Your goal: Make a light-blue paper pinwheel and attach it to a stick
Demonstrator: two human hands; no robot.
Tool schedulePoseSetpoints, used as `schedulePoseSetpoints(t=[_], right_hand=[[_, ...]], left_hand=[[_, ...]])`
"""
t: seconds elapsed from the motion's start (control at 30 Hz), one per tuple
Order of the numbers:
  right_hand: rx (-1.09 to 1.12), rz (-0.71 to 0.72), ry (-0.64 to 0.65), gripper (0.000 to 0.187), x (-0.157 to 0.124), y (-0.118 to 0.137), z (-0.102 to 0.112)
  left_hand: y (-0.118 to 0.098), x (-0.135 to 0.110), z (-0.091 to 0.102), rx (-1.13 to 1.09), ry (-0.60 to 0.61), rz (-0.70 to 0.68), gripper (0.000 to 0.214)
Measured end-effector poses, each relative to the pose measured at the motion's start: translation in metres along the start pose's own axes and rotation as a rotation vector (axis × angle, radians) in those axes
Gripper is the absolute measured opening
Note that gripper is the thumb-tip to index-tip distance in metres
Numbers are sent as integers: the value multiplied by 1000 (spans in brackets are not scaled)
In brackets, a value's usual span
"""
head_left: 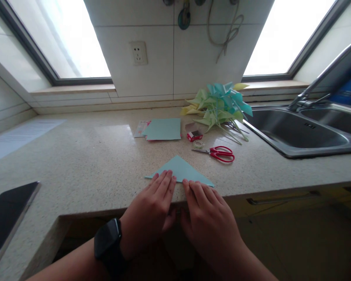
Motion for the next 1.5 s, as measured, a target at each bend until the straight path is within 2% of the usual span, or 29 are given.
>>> schedulePoseSetpoints(t=[0.4,0.67,0.93,1.1,1.27,1.5], right_hand=[[10,-5,12,61,4,-3,-4],[96,-25,92,63,9,-10,-5],[99,6,122,66,9,-13,-7],[141,-9,195,59,16,-19,-5],[157,-11,205,55,18,-21,-3],[183,-26,208,70,19,-22,-8]], left_hand=[[5,3,-3,-73,122,-2,78],[9,6,1,-114,188,-5,81],[11,7,0,-103,196,-7,82],[13,8,1,-94,190,-12,82],[14,9,1,-101,204,-14,83],[16,11,2,-110,211,-13,84]])
Point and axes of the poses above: each hand's wrist, its own x-axis towards the middle knuckle, its own z-axis out of the back of the hand, y = z × x, the point moved 7 cm from there along x, towards the middle knuckle, and after that the axes turned 12 degrees about y, right-handed, at the moved point
